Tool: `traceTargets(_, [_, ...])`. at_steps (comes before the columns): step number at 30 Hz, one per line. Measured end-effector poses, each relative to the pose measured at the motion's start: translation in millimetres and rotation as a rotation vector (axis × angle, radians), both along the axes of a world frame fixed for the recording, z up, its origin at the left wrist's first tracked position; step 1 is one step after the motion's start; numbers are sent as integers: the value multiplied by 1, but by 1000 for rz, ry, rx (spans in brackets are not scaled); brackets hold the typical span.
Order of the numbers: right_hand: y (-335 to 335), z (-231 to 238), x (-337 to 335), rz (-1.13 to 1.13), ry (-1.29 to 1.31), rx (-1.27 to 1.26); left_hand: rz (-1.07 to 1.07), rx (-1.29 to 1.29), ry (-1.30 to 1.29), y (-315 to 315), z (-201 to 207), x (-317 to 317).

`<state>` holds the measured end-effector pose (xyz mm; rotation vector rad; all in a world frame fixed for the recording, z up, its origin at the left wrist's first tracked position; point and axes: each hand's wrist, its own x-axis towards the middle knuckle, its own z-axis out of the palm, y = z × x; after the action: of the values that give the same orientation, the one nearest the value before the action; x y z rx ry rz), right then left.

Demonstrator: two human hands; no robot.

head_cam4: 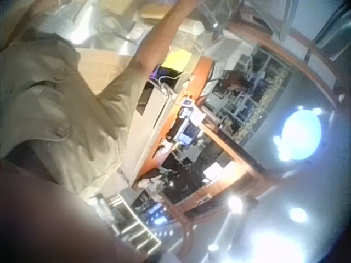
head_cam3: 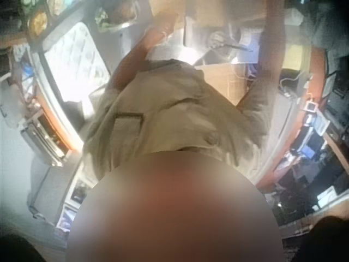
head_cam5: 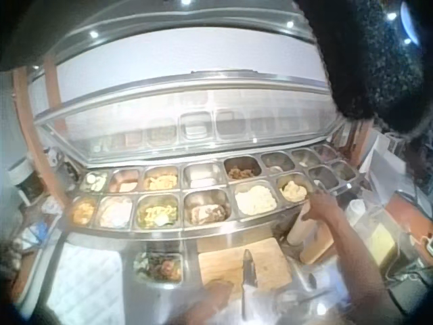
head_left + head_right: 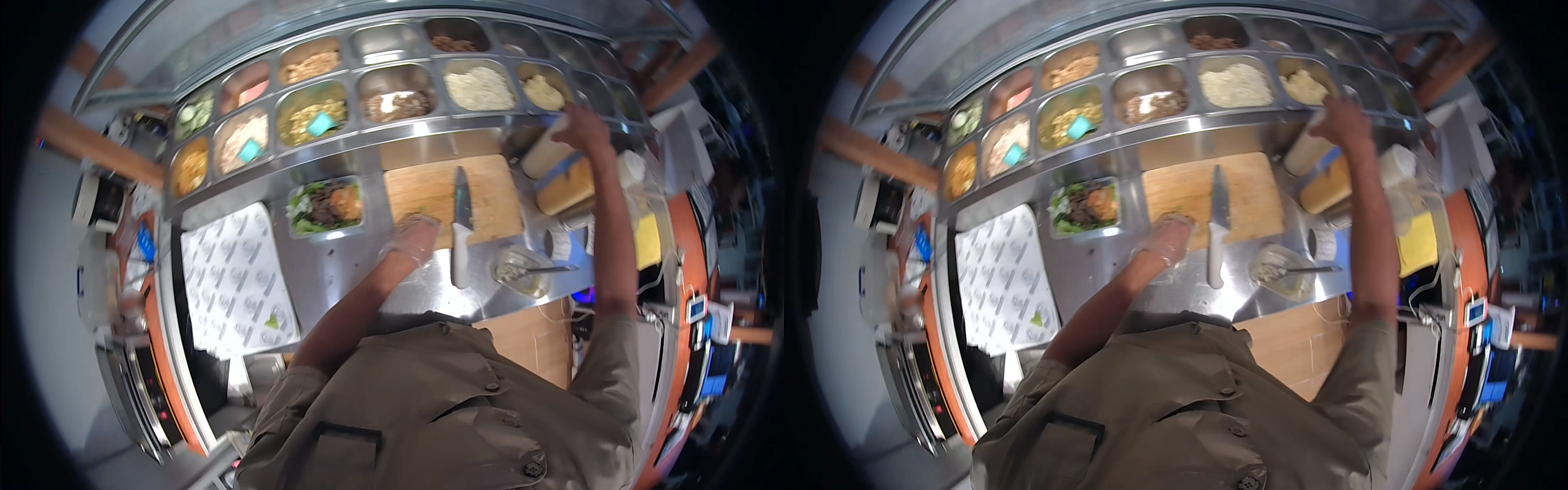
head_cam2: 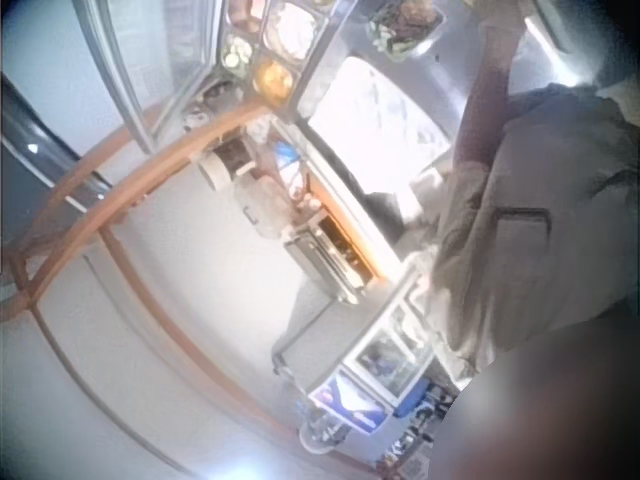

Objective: The person assembles a salad by placing lettuce, meat, and other ingredients into a container, then adds sauce and wraps the container in paper. The person also handles a plastic cup and ice.

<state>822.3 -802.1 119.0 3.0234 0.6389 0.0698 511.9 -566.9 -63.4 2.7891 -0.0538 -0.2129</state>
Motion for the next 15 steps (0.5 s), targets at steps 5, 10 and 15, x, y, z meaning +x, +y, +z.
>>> traceTargets(5, [5,15,43,121,376,-2,-13,-154,3,2,10,-10])
traceTargets(10, [20,71,-7,389,126,-61,298,-594,-600,75,42,-51])
traceTargets(15, [7,161,-75,412,19,61,769,-36,-458,178,67,-109])
